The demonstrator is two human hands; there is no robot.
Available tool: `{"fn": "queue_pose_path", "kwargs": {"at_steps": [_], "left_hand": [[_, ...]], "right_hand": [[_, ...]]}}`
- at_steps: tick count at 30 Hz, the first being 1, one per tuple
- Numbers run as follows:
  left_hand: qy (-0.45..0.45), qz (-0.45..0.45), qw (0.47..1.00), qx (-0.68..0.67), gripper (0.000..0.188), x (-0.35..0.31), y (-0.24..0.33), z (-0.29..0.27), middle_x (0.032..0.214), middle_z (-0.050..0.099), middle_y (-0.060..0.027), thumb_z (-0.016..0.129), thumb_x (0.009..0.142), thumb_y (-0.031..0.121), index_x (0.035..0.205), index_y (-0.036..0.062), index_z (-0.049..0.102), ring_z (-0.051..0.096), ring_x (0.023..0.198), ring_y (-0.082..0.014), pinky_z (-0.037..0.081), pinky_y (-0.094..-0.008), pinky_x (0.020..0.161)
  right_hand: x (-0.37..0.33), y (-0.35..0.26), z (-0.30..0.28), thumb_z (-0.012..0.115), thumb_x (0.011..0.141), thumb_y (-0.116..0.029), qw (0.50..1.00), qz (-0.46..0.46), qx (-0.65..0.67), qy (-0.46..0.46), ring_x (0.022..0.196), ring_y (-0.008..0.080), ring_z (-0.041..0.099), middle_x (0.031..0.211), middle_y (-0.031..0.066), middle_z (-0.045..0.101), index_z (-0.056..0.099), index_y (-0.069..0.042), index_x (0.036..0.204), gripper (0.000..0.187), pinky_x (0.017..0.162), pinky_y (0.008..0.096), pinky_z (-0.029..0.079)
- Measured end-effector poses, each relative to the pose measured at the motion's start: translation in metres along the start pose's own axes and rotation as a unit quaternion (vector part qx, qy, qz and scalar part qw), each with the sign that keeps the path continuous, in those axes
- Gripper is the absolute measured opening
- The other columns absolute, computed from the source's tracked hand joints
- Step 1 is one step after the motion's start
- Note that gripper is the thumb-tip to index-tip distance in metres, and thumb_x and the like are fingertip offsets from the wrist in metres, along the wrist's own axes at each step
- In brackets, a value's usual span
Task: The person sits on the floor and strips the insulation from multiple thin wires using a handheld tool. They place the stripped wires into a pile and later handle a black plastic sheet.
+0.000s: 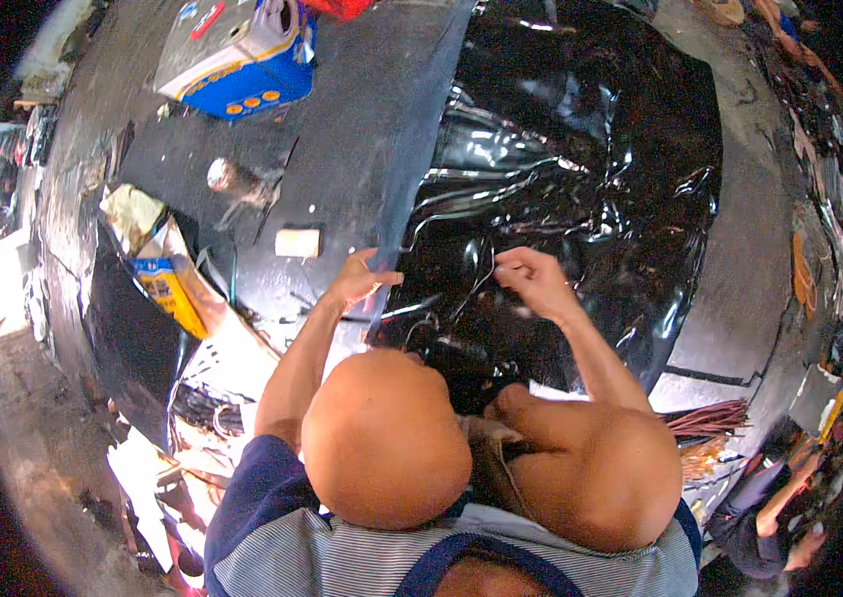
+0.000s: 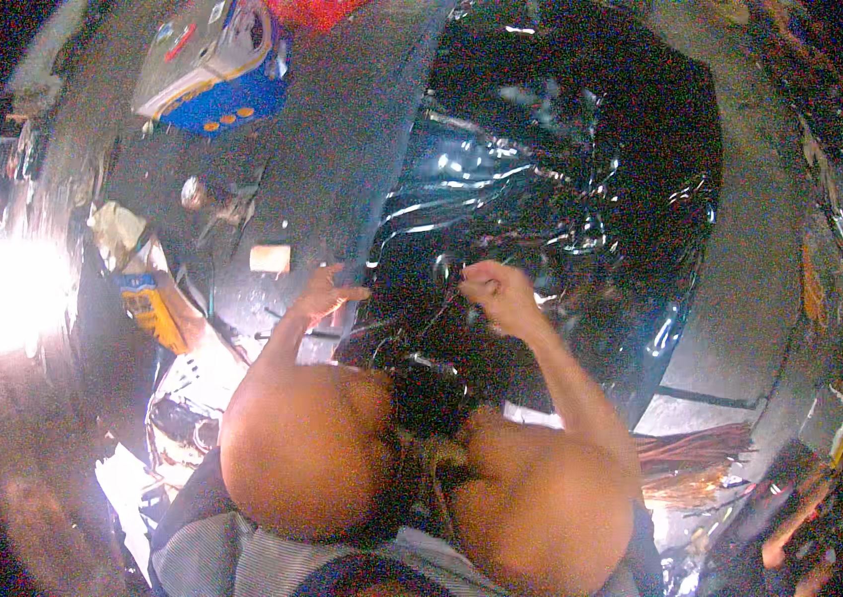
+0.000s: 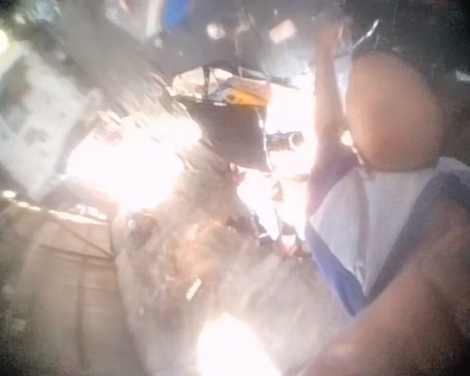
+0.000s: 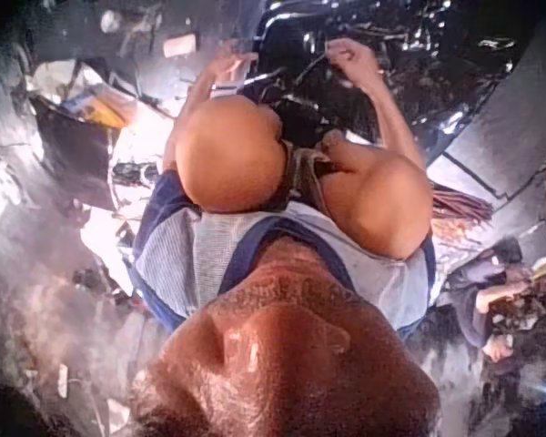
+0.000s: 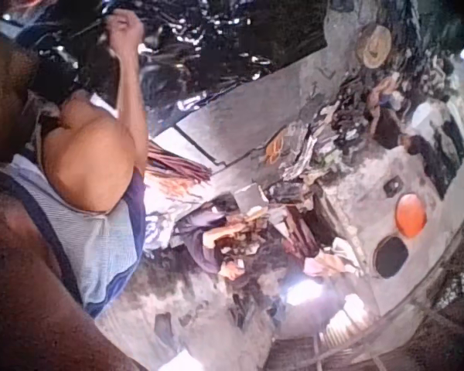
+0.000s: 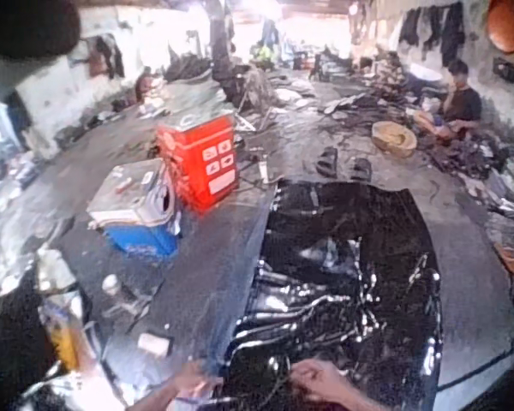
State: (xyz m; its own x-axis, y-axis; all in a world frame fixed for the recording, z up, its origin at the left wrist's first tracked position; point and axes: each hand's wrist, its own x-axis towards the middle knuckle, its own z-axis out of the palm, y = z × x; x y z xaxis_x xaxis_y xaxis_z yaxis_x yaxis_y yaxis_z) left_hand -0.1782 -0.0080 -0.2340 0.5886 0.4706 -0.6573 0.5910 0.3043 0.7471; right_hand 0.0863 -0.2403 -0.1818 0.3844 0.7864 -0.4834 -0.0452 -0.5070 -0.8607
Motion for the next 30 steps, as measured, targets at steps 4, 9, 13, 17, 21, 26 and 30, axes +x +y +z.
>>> {"fn": "queue_pose_path", "kwargs": {"at_steps": [4,9,13,17,21,26,30], "left_hand": [[-0.045,-0.152,0.982,-0.100,0.044,-0.052,0.017,0.012,0.094,0.065,-0.0093,0.083,0.074,0.014,0.108,0.0007,0.058,0.060,0.079,-0.0144,0.050,-0.0326,0.068],[-0.068,-0.029,0.935,-0.348,0.023,-0.064,0.076,0.026,0.095,0.067,-0.0085,0.055,0.095,0.009,0.118,0.0048,0.057,0.067,0.082,-0.0167,0.056,-0.0329,0.068],[0.006,0.021,0.934,-0.356,0.023,-0.044,0.086,0.017,0.091,0.067,-0.0082,0.057,0.094,0.011,0.116,0.0050,0.059,0.066,0.076,-0.0151,0.055,-0.0274,0.060],[0.199,0.055,0.946,-0.248,0.019,-0.037,0.071,0.027,0.080,0.064,-0.0064,0.066,0.086,0.021,0.097,0.0053,0.066,0.061,0.067,-0.0124,0.052,-0.0254,0.055],[0.273,-0.043,0.961,0.008,0.042,-0.055,0.016,0.009,0.074,0.063,-0.0079,0.071,0.081,0.040,0.090,-0.0002,0.065,0.061,0.061,-0.0152,0.051,-0.0291,0.054],[0.167,-0.142,0.966,-0.137,0.060,-0.059,-0.014,0.013,0.079,0.064,-0.0113,0.070,0.080,0.056,0.093,-0.0020,0.064,0.061,0.061,-0.0170,0.053,-0.0316,0.054],[0.151,-0.123,0.950,-0.243,0.057,-0.032,-0.036,-0.004,0.089,0.063,-0.0124,0.072,0.084,0.039,0.118,-0.0017,0.054,0.064,0.069,-0.0206,0.054,-0.0325,0.052]], "right_hand": [[-0.021,-0.017,0.059,0.081,0.078,-0.018,0.997,-0.048,-0.062,-0.014,0.068,0.0065,0.051,0.080,-0.0014,0.062,0.065,-0.004,0.102,0.032,0.064,0.0266,0.047],[-0.031,-0.078,0.063,0.090,0.061,-0.040,0.977,-0.157,-0.140,-0.045,0.081,0.0217,0.060,0.099,0.0085,0.059,0.053,-0.007,0.110,0.070,0.074,0.0348,0.051],[-0.028,-0.112,0.077,0.092,0.052,-0.048,0.960,-0.192,-0.197,-0.055,0.078,0.0240,0.058,0.100,0.0075,0.054,0.048,-0.008,0.111,0.084,0.072,0.0360,0.051],[-0.018,-0.092,0.079,0.091,0.055,-0.046,0.950,-0.196,-0.230,-0.081,0.078,0.0229,0.058,0.094,0.0071,0.054,0.048,-0.007,0.109,0.079,0.071,0.0349,0.050],[-0.017,-0.045,0.082,0.087,0.063,-0.047,0.936,-0.204,-0.247,-0.142,0.081,0.0238,0.061,0.095,0.0108,0.061,0.057,-0.004,0.105,0.068,0.073,0.0355,0.050],[-0.016,-0.036,0.088,0.083,0.069,-0.048,0.944,-0.151,-0.205,-0.210,0.074,0.0226,0.061,0.086,0.0116,0.063,0.061,-0.001,0.100,0.060,0.067,0.0351,0.050],[-0.001,-0.054,0.094,0.076,0.069,-0.062,0.956,-0.060,-0.164,-0.236,0.094,0.0376,0.065,0.097,0.0198,0.065,0.060,-0.002,0.103,0.071,0.082,0.0434,0.051]]}}
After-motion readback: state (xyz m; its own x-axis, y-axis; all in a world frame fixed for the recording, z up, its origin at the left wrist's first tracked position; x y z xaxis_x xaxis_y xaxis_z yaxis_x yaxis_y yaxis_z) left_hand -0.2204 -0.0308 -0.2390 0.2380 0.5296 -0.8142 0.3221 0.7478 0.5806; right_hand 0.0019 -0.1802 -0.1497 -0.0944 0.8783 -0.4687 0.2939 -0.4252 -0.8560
